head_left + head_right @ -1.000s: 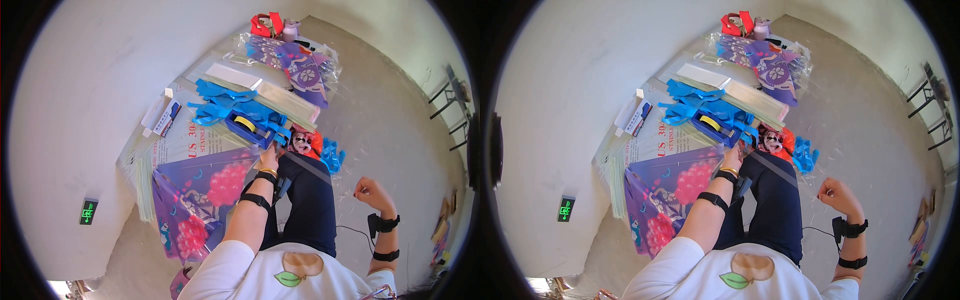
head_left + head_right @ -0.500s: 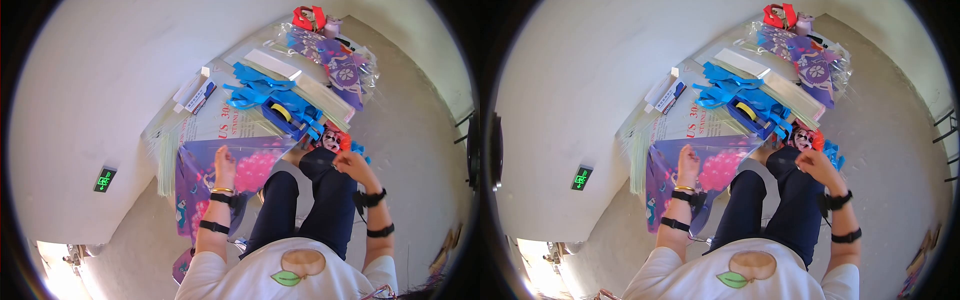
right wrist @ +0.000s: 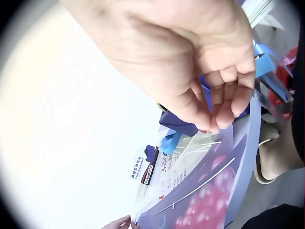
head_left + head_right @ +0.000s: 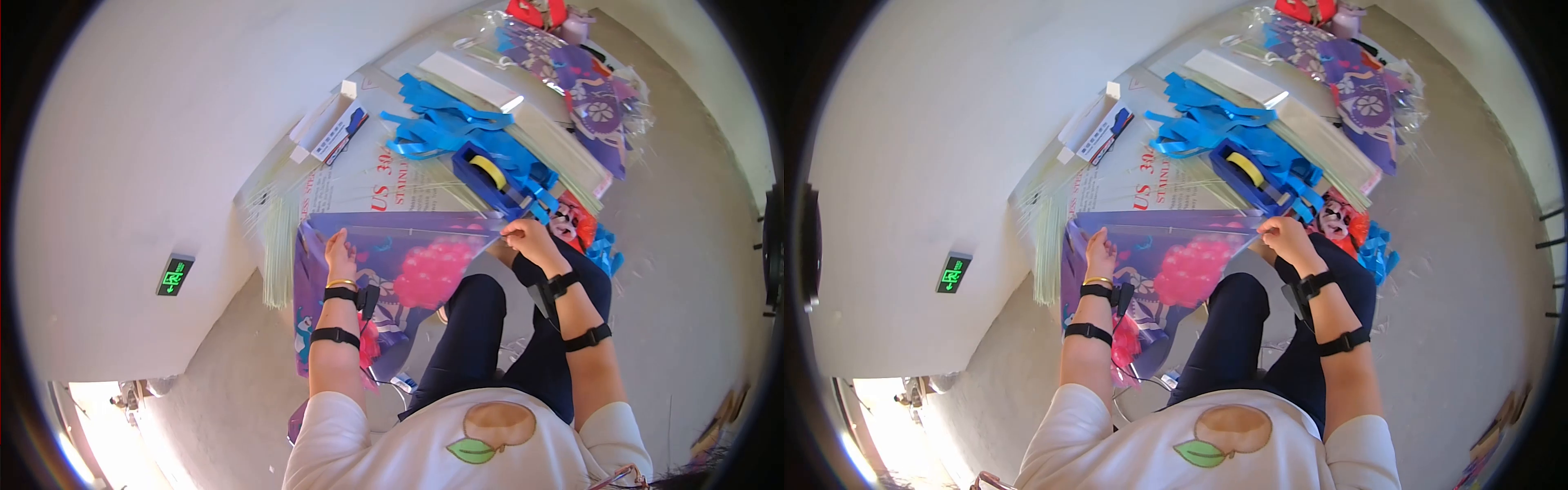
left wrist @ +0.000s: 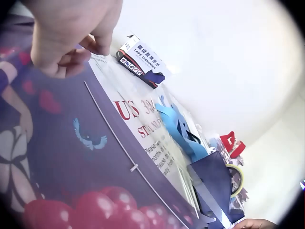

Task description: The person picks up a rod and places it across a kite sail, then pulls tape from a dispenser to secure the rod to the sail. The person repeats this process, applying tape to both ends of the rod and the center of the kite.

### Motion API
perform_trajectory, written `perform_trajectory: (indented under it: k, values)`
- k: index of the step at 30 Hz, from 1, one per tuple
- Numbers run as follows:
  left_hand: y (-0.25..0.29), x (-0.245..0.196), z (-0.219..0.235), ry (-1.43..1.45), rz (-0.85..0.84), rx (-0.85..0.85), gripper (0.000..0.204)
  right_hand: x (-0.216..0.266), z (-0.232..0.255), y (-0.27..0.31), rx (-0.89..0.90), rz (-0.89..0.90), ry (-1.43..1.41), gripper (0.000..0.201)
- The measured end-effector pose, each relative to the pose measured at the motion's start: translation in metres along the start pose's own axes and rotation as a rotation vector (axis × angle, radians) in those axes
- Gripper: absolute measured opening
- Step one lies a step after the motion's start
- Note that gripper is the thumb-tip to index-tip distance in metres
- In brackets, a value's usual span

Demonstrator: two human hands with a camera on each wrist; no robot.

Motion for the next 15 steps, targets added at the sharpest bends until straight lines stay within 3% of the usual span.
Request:
perform_trajectory:
  k: [4, 10, 15]
  values:
    - [-0.023, 0.009, 0.002, -0.035, 0.054, -0.009, 0.017, -0.021, -0.011, -0.006, -0.063, -0.114, -0.085, 0.012]
    - [-0.043, 0.019, 0.010, -0.064, 0.084, -0.085, 0.016, -0.029, -0.028, -0.017, -0.038, -0.075, -0.059, 0.013]
    - [-0.039, 0.021, 0.008, -0.080, 0.120, -0.102, 0.016, -0.014, -0.022, -0.014, -0.144, -0.034, -0.042, 0.007]
Point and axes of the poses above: each hand's wrist, its own y-axis away from the middle knuckle, its own z-axis out of the back of the hand, x = y × z, the point moved 8 cm from there along -y, towards the middle knuckle, and after that the axes turned 2 degrees about y, right-handed, at the moved point
